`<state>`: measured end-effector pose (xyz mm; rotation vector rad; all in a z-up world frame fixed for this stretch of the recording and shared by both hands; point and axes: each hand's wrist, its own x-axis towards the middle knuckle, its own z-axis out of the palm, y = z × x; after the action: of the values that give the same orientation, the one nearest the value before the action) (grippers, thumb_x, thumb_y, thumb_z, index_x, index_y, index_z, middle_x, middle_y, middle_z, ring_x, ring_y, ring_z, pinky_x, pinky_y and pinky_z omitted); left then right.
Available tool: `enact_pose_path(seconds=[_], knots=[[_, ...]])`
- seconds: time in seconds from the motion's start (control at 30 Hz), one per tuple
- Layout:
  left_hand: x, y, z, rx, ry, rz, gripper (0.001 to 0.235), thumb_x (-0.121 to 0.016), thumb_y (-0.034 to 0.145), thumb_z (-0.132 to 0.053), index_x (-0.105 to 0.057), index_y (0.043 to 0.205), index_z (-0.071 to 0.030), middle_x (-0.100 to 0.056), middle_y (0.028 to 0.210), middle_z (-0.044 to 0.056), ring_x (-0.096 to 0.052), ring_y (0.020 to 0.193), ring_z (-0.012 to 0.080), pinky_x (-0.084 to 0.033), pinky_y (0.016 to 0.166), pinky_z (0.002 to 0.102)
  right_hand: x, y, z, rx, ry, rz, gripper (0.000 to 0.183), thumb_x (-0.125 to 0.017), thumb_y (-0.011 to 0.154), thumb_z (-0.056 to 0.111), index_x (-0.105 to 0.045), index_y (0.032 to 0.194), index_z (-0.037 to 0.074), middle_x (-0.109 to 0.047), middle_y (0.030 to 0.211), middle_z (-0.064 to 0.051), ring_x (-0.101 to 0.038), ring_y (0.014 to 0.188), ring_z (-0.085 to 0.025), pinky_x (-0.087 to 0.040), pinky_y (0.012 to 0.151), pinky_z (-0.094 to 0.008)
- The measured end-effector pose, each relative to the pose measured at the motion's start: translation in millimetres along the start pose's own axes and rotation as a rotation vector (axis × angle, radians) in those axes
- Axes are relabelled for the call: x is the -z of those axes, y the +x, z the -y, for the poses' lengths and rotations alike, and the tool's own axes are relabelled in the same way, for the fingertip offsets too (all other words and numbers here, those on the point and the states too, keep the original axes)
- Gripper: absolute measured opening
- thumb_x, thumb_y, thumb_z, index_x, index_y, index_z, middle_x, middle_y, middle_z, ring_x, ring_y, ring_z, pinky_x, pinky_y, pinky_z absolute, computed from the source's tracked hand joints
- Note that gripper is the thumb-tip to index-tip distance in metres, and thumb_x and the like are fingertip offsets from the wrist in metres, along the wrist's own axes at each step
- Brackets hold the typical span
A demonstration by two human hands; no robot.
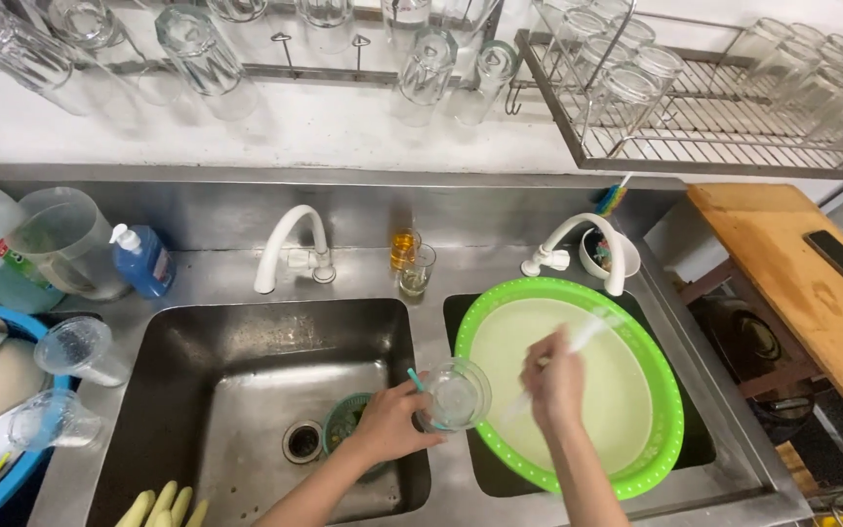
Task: Washing and rinsing plastic cups in a sink using a brush.
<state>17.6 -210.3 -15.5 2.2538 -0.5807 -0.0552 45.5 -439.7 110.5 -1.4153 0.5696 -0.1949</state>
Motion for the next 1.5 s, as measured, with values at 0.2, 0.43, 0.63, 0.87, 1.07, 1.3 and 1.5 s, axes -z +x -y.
enact_pose_path(seconds=[0.2, 0.43, 0.63, 0.87, 1.07, 1.3, 1.5], knots=[[23, -6, -7, -0.008, -0.085, 0.185, 0.037, -0.087, 0.070, -0.045, -0.072, 0.086, -0.015, -0.067, 0.127, 0.005, -0.058, 0.127, 0.0232, -0.050, 0.089, 0.040, -6, 60, -6, 0.322, 0.190, 0.020, 0.057, -0.039, 0.106, 0.060, -0.049, 0.077, 0.012, -0.052, 0.067, -0.008, -0.056, 0.065, -0.022, -0.053, 0.070, -0.041], [54, -4, -19, -0.010, -0.228, 0.364, 0.033, -0.088, 0.073, -0.037, -0.074, 0.088, -0.011, -0.064, 0.133, 0.005, -0.063, 0.115, 0.0261, -0.050, 0.090, 0.035, -57, 53, -27, -0.139, 0.458, 0.728, 0.056, -0.035, 0.108, 0.055, -0.032, 0.068, 0.016, -0.024, 0.060, 0.001, -0.025, 0.054, -0.014, -0.027, 0.053, -0.028], [62, -6, -4, 0.001, -0.155, 0.329, 0.054, -0.089, 0.067, -0.046, -0.077, 0.116, -0.024, -0.066, 0.119, 0.005, -0.061, 0.114, 0.0245, -0.047, 0.094, 0.034, -73, 46, -35, -0.267, 0.150, 0.888, 0.053, -0.040, 0.107, 0.054, -0.038, 0.074, 0.013, -0.031, 0.060, 0.000, -0.029, 0.052, -0.014, -0.027, 0.051, -0.027], [69, -12, -3, 0.105, -0.184, 0.341, 0.052, -0.089, 0.066, -0.047, -0.076, 0.111, -0.025, -0.063, 0.136, 0.004, -0.045, 0.132, 0.0284, -0.040, 0.107, 0.039, -76, 16, -28, -0.061, -0.205, 0.961, 0.032, -0.064, 0.096, 0.038, -0.067, 0.086, 0.007, -0.073, 0.089, -0.012, -0.072, 0.094, -0.025, -0.057, 0.093, -0.040], [73, -12, 2, 0.032, -0.143, 0.291, 0.053, -0.090, 0.066, -0.046, -0.078, 0.110, -0.018, -0.068, 0.120, 0.010, -0.057, 0.113, 0.0291, -0.045, 0.097, 0.037, -63, 5, -20, -0.046, -0.655, 1.162, 0.085, -0.054, 0.088, 0.060, -0.042, 0.155, 0.010, -0.034, 0.168, -0.006, -0.034, 0.154, -0.023, -0.028, 0.125, -0.043], [86, -11, -4, 0.153, -0.132, 0.334, 0.058, -0.089, 0.067, -0.045, -0.076, 0.118, -0.021, -0.060, 0.138, 0.010, -0.052, 0.129, 0.0300, -0.046, 0.103, 0.043, -43, -22, -4, -0.259, -0.659, 1.047, 0.093, -0.048, 0.076, 0.073, -0.035, 0.159, 0.034, -0.027, 0.171, 0.003, -0.032, 0.153, -0.034, -0.040, 0.115, -0.061], [98, -8, -6, -0.009, -0.225, 0.191, 0.047, -0.094, 0.065, -0.033, -0.080, 0.104, -0.011, -0.075, 0.121, 0.009, -0.066, 0.113, 0.0254, -0.050, 0.094, 0.035, -27, -15, -67, 0.140, -0.479, 1.188, 0.131, -0.084, 0.058, 0.015, -0.008, 0.164, 0.022, -0.013, 0.173, -0.004, -0.016, 0.158, -0.020, -0.013, 0.124, -0.042]])
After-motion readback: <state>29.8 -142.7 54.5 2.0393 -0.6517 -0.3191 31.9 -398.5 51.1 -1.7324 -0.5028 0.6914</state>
